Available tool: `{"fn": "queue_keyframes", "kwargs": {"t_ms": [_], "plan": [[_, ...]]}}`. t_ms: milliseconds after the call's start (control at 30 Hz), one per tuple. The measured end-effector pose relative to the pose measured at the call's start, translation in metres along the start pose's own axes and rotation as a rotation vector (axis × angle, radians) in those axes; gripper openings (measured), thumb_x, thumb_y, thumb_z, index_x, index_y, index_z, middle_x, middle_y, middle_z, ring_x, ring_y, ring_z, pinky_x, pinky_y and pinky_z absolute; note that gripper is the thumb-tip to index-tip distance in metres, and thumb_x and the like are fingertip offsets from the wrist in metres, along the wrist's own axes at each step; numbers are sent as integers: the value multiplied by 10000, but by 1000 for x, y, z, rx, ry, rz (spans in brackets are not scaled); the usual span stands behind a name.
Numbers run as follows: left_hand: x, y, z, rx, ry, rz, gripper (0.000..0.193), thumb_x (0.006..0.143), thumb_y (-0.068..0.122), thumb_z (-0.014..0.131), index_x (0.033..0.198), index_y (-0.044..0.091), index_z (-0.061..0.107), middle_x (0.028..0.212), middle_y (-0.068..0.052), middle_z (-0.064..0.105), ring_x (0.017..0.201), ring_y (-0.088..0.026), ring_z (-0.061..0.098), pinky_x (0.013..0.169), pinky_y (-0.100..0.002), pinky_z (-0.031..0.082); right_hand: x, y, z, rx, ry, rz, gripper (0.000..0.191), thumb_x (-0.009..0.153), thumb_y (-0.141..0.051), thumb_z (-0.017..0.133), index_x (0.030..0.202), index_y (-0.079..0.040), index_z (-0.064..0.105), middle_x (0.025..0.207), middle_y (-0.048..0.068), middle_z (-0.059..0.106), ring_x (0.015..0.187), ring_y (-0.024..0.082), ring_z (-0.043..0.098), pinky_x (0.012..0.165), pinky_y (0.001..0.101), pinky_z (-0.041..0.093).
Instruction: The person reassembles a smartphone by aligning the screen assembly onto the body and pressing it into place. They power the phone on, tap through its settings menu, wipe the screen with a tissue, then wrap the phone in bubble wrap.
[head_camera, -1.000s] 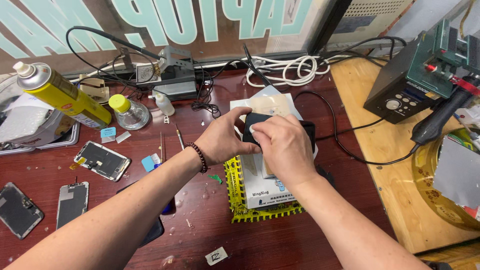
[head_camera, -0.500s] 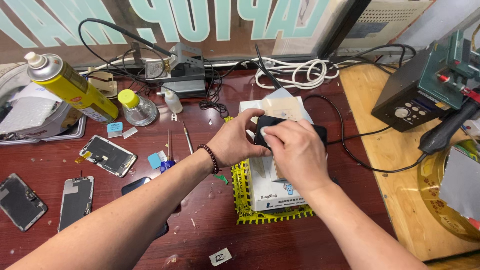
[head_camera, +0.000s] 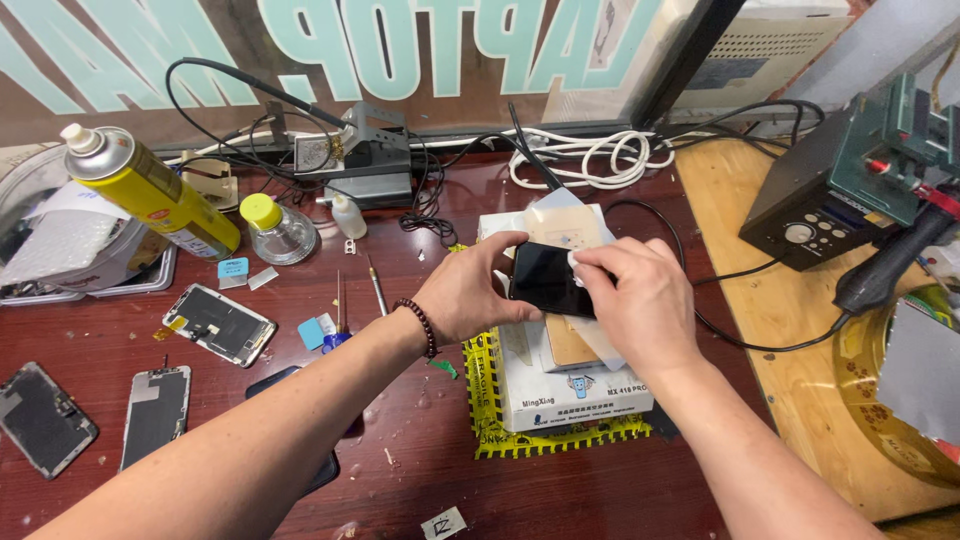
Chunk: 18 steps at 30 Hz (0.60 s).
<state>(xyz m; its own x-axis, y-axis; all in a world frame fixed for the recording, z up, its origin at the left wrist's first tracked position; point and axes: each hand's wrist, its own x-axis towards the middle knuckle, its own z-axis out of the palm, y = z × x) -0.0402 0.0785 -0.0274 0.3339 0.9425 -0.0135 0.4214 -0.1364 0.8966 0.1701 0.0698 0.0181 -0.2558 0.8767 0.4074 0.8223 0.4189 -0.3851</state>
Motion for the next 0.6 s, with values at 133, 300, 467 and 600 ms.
{"fn": "queue_keyframes", "kwargs": {"t_ms": [133,300,467,600], "plan": [[-1,5,1,54,6,-31,940,658,263,926,1451,58,464,1066,-143,786,927,-211,793,826,-327,601,-3,-11,22,99,41,-217,94,836,-142,769,909,-89,795,926,60,756,907,289,662,822,395,534],[1,5,0,26,11,-8,954,643,238,936,1447,45,461,1095,-156,780,952,-223,785,832,-332,604,-20,6,-1,-4,-7,-6,95,853,-137,758,923,-107,816,922,50,769,825,257,655,770,392,536],[3,5,1,52,-6,-30,956,648,247,929,1446,40,444,1116,-148,771,945,-217,788,836,-328,608,-2,-3,14,-55,82,77,89,861,-152,769,906,-89,812,922,61,762,840,273,653,771,409,529],[0,6,1,66,36,-44,816,693,223,898,1410,53,547,1066,-153,803,947,-209,796,851,-330,613,11,-27,50,6,100,20,74,867,-154,760,866,-95,804,906,58,758,881,296,656,794,416,536]]}}
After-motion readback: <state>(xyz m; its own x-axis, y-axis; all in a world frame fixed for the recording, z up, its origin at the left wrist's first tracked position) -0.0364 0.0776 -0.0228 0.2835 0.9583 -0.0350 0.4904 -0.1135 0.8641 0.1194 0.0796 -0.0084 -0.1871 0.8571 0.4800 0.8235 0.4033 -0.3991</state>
